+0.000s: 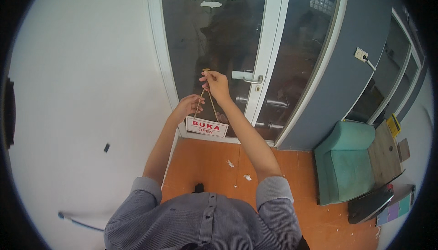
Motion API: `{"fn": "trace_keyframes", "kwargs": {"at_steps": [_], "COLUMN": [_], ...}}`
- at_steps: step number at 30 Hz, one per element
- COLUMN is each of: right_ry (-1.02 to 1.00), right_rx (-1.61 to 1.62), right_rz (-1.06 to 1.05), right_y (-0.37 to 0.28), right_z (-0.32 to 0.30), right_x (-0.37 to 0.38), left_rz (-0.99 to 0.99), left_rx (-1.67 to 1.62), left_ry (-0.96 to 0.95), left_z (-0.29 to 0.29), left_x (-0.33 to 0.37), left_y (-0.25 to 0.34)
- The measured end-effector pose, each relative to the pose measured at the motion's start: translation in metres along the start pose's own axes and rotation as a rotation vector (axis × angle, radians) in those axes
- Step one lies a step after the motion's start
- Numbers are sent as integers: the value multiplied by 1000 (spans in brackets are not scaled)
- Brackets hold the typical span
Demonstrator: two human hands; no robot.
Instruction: The person folds a black cloth and a striped garment by hand and hangs them on a rack.
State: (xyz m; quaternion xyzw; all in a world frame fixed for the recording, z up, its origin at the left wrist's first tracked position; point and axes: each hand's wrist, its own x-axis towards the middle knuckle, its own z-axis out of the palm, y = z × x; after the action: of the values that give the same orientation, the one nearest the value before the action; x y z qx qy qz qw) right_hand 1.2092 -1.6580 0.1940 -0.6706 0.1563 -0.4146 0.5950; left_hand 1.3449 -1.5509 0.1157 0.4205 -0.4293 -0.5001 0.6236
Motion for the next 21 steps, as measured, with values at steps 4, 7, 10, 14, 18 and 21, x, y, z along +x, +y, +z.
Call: {"fn": "trace_keyframes", "kwargs": {"at_steps": [4, 7, 10, 14, 18, 21], "right_ry": [51, 70, 110, 150, 166, 181], "right_rx": [-44, -30, -12, -21, -21, -48], "right_rz": [-37, -74, -102, -139, -184, -234], "right_y": [9, 17, 34, 63, 81, 89], "right_z": [7, 21, 29, 30, 23, 11], "right_x": [75, 127, 171, 221, 271, 306], "left_rz": [-78, 39, 234, 484, 526, 424], "left_rx": [169, 251, 638, 873, 653, 540], "left_ry": [-87, -120, 42, 174, 65, -7], "left_z": [-26, -60, -85, -119, -153, -168], "left_x": [52, 95, 143, 202, 260, 292], "left_y": [42, 55, 62, 67, 63, 62]}}
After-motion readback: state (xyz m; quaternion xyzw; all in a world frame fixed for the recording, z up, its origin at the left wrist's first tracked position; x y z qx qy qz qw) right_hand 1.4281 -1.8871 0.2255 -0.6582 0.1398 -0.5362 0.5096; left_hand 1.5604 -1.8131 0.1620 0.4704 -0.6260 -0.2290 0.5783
